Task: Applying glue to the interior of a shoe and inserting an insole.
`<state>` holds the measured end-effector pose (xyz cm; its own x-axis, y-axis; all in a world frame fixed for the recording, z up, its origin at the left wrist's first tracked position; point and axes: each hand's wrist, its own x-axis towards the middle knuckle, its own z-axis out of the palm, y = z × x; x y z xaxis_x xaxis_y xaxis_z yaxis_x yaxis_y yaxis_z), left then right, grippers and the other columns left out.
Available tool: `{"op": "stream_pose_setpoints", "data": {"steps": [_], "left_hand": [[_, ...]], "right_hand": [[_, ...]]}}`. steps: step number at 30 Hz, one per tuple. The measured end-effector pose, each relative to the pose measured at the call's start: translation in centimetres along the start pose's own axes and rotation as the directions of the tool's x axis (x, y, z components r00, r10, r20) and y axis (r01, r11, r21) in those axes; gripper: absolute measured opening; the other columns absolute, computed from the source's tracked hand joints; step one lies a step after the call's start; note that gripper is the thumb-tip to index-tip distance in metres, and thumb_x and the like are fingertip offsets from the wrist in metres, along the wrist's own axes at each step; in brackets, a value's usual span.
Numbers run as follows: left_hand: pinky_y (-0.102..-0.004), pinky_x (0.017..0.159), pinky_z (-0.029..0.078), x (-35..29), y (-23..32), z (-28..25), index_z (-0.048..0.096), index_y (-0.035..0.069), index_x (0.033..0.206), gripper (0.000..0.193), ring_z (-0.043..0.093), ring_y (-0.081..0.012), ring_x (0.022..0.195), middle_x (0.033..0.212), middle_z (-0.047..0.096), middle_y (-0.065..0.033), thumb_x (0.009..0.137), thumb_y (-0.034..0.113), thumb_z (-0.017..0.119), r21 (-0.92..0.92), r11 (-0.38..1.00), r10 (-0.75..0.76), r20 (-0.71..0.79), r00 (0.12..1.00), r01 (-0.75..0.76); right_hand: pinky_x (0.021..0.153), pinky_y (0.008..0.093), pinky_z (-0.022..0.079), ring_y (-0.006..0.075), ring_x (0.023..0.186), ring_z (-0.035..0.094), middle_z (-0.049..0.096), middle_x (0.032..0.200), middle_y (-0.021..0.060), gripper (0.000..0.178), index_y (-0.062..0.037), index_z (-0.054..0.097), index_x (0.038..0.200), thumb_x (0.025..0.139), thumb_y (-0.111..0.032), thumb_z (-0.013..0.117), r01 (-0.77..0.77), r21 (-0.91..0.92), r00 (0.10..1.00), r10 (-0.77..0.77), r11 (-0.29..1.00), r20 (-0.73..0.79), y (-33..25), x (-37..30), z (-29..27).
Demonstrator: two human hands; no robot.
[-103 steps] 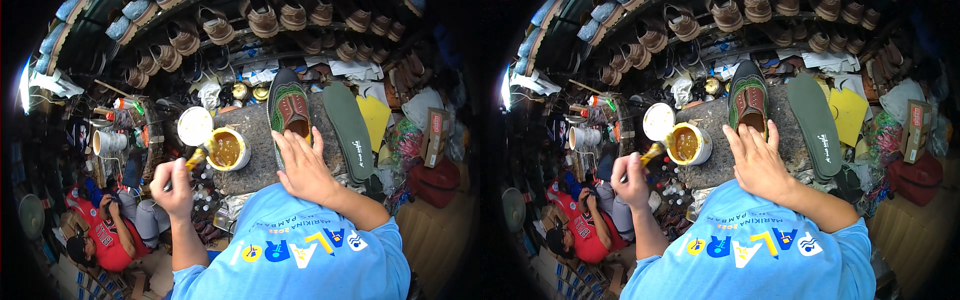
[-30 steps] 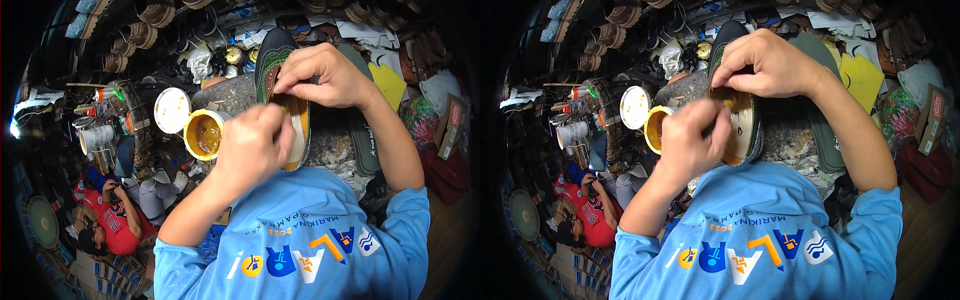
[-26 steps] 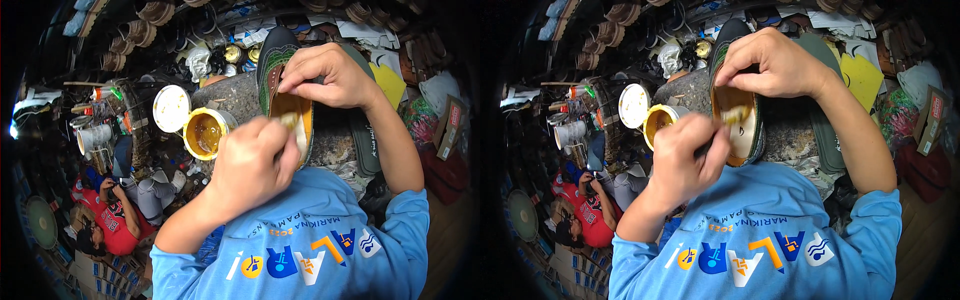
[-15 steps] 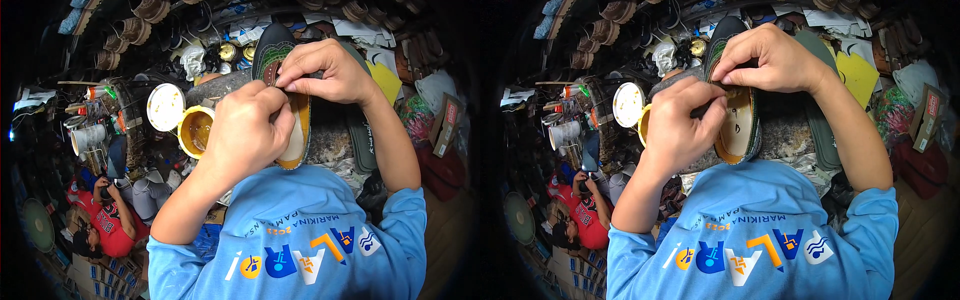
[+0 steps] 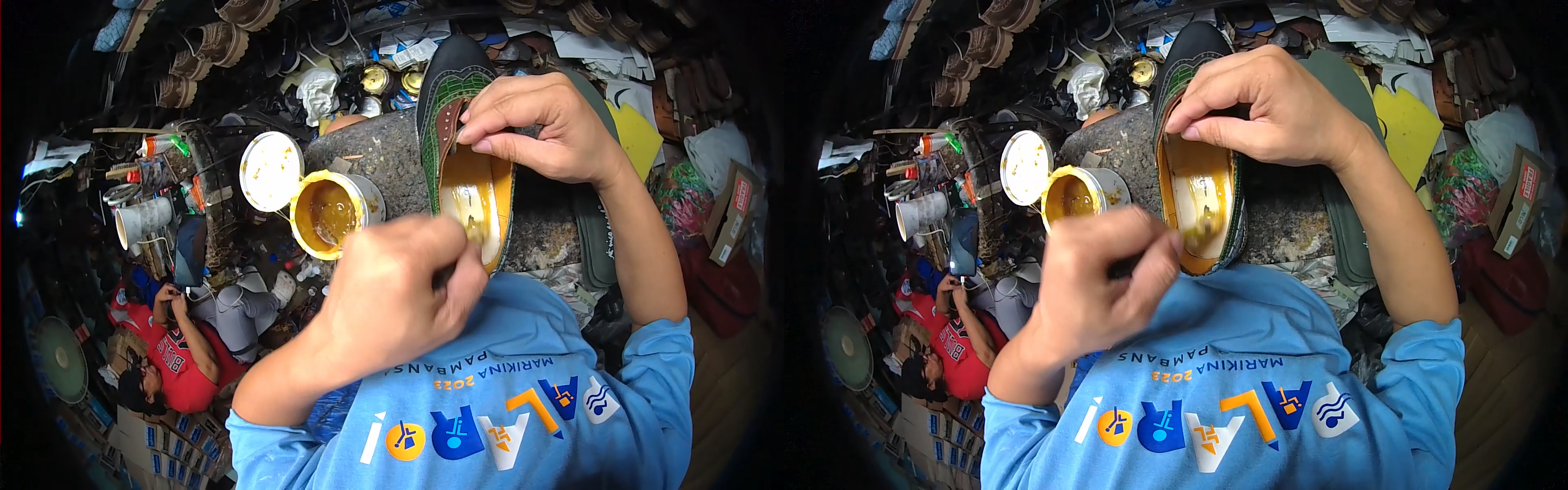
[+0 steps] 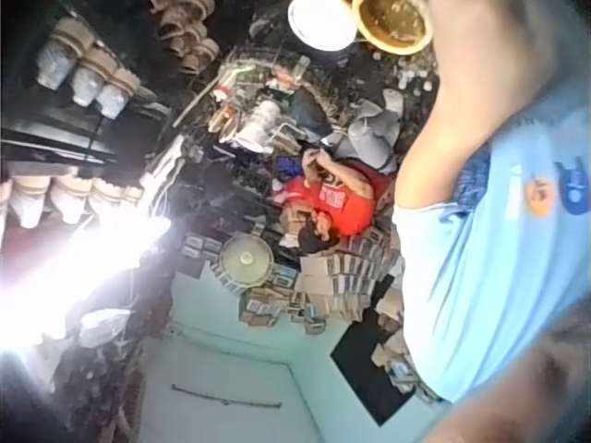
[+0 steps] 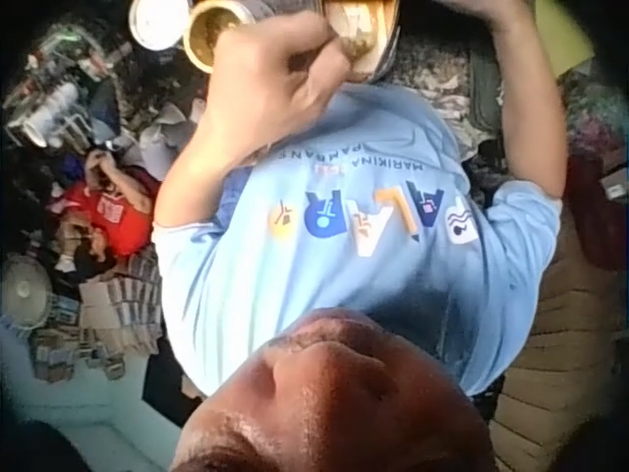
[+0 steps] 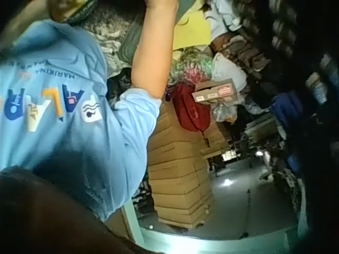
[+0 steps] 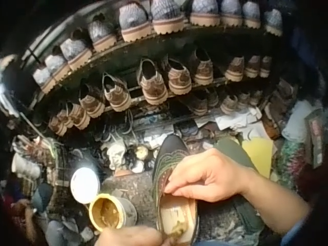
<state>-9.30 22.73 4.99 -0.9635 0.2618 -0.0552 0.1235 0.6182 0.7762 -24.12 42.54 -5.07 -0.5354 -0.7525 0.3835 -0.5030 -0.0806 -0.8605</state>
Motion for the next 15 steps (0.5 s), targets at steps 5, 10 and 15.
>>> {"op": "stream_pose_setpoints", "data": {"steps": [5, 10, 15], "left_hand": [[-0.0395, 0.065, 0.056, 3.9, -4.1, 0.8, 0.073, -0.002, 0.086, 0.008, 0.072, -0.0304, 0.069, 0.075, 0.071, -0.0166, 0.087, 0.006, 0.071, 0.118, 0.986, 0.131, -0.134, 0.982, -0.115], [-0.0376, 0.07, 0.058, 4.2, -2.5, -1.4, 0.074, -0.003, 0.086, 0.014, 0.073, -0.0303, 0.071, 0.077, 0.073, -0.0164, 0.087, 0.009, 0.068, -0.009, 0.997, -0.072, 0.13, 0.989, 0.074], [-0.0382, 0.066, 0.057, 3.6, -3.4, -2.4, 0.073, -0.004, 0.083, 0.012, 0.072, -0.0278, 0.067, 0.073, 0.071, -0.0156, 0.086, 0.007, 0.069, -0.059, 0.997, 0.057, 0.18, 0.982, -0.048]], "right_hand": [[0.078, 0.0317, 0.058, 0.0214, 0.087, 0.075, 0.078, 0.095, 0.0108, 0.016, -0.002, 0.081, 0.102, 0.087, -0.003, 0.076, 0.026, -0.005, 1.0, -0.026, 1.0, -0.006, -0.2, 0.1, 0.1], [0.08, 0.0306, 0.057, 0.02, 0.088, 0.074, 0.078, 0.095, 0.0105, 0.014, -0.0007, 0.08, 0.101, 0.088, -0.003, 0.075, -0.008, -0.008, 1.0, 0.008, 1.0, 0.012, 0.0, -0.2, -0.2], [0.08, 0.031, 0.057, 0.0196, 0.089, 0.074, 0.078, 0.097, 0.0111, 0.014, 0.0002, 0.08, 0.101, 0.089, -0.001, 0.075, -0.027, 0.015, 0.999, 0.026, 1.0, 0.031, -0.2, -0.1, -0.3]]}}
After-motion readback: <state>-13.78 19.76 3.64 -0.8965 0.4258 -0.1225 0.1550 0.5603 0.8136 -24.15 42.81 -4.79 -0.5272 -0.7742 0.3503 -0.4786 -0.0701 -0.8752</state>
